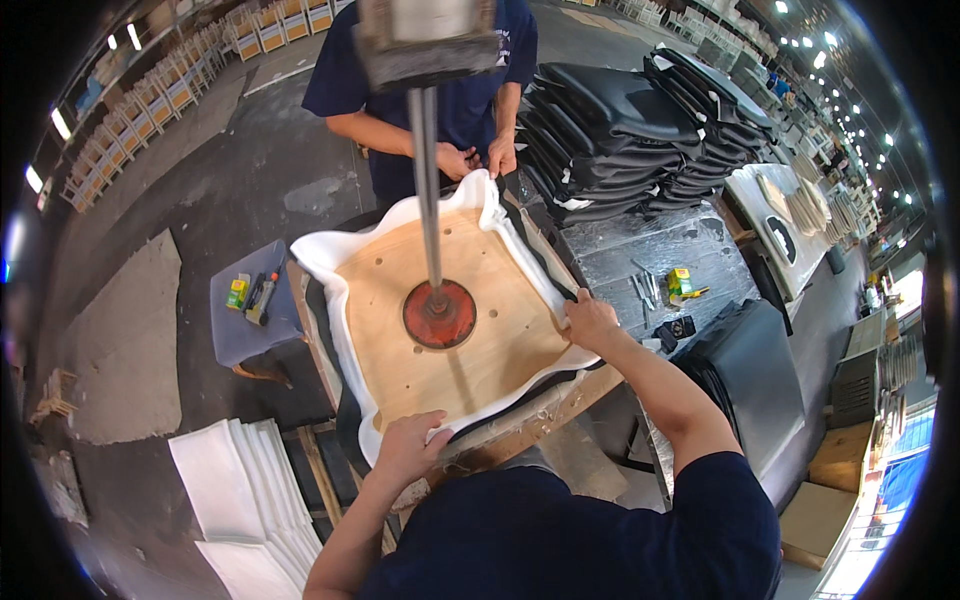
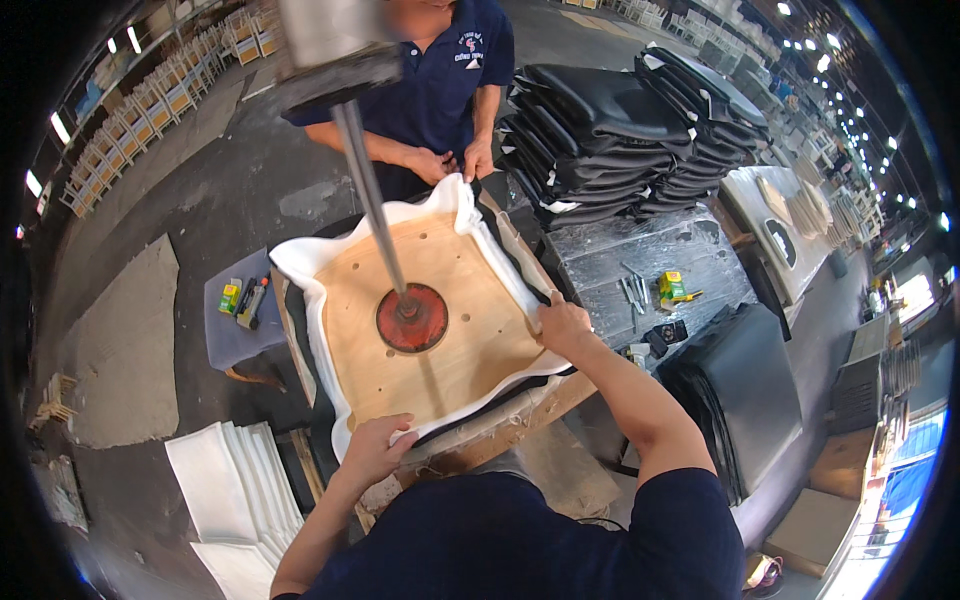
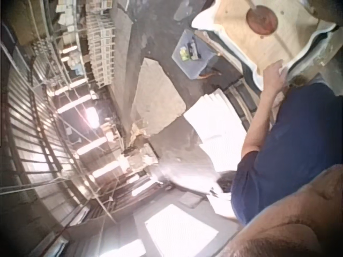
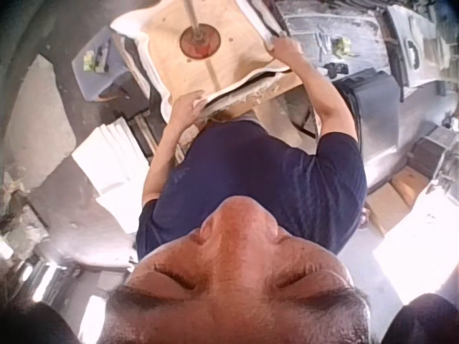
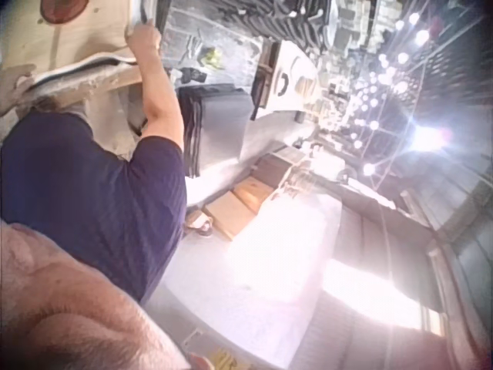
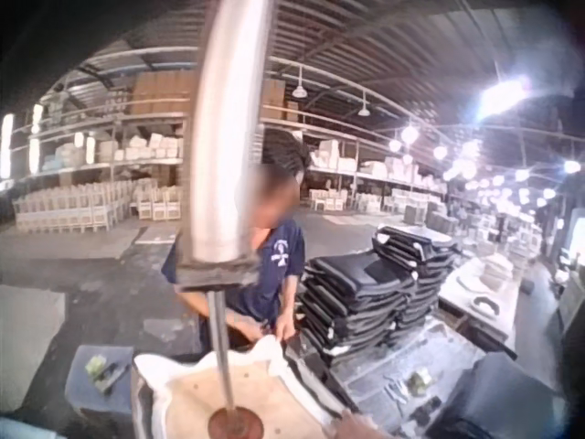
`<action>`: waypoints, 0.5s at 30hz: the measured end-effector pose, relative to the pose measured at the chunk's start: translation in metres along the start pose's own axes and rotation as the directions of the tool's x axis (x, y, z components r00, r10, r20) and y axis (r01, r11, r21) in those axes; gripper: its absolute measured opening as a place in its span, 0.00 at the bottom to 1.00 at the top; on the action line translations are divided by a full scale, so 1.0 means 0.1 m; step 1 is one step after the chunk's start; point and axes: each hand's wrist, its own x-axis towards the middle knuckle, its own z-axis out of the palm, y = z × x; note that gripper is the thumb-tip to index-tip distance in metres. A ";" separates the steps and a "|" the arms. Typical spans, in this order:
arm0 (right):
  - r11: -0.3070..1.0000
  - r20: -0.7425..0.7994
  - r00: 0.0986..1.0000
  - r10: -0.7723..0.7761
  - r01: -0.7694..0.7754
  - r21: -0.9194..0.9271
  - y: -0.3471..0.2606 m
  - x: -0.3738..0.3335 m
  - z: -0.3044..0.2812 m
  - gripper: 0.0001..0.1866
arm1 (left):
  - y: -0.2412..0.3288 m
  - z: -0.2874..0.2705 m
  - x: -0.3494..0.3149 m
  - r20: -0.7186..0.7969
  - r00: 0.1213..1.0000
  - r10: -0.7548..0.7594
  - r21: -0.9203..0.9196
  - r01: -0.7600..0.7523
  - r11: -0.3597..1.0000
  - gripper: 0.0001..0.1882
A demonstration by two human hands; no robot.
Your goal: The person stretches white fabric over a chair seat base, aligns it, and uses a staple gun to secure the fabric around the edges. A coworker assists by applying adhesive and smoothing the fabric. The person repeats the process on a second seat, handling fabric, adhesive, and the staple gun throughout.
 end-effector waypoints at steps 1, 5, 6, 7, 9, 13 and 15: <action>1.000 0.002 1.000 -0.028 0.028 0.011 0.05 0.06 0.00 0.17 | 0.06 0.05 0.10 -0.024 1.000 -0.010 -0.047 0.008 0.999 0.23; 0.976 -0.094 0.983 -0.160 0.171 0.132 0.28 0.10 0.27 0.12 | 0.43 0.37 0.79 0.059 0.994 -0.093 -0.327 0.107 0.939 0.23; 0.955 -0.168 0.970 -0.178 0.211 0.207 0.27 0.13 0.30 0.11 | 0.43 0.52 1.03 0.084 0.990 -0.111 -0.483 0.138 0.865 0.23; 0.928 -0.237 0.953 -0.187 0.250 0.277 0.28 0.13 0.35 0.10 | 0.43 0.69 1.26 0.112 0.986 -0.125 -0.626 0.167 0.761 0.24; 0.848 -0.407 0.905 -0.124 0.309 0.430 0.40 0.06 0.52 0.08 | 0.70 0.89 1.82 0.236 0.954 -0.184 -0.712 0.298 0.635 0.27; 0.676 -0.543 0.839 0.016 0.391 0.624 0.49 0.00 0.64 0.10 | 1.05 1.14 2.65 0.428 0.797 -0.426 -0.626 0.602 0.496 0.24; 0.601 -0.558 0.826 0.085 0.404 0.690 0.54 -0.01 0.69 0.11 | 1.11 1.28 2.86 0.484 0.770 -0.415 -0.600 0.638 0.483 0.24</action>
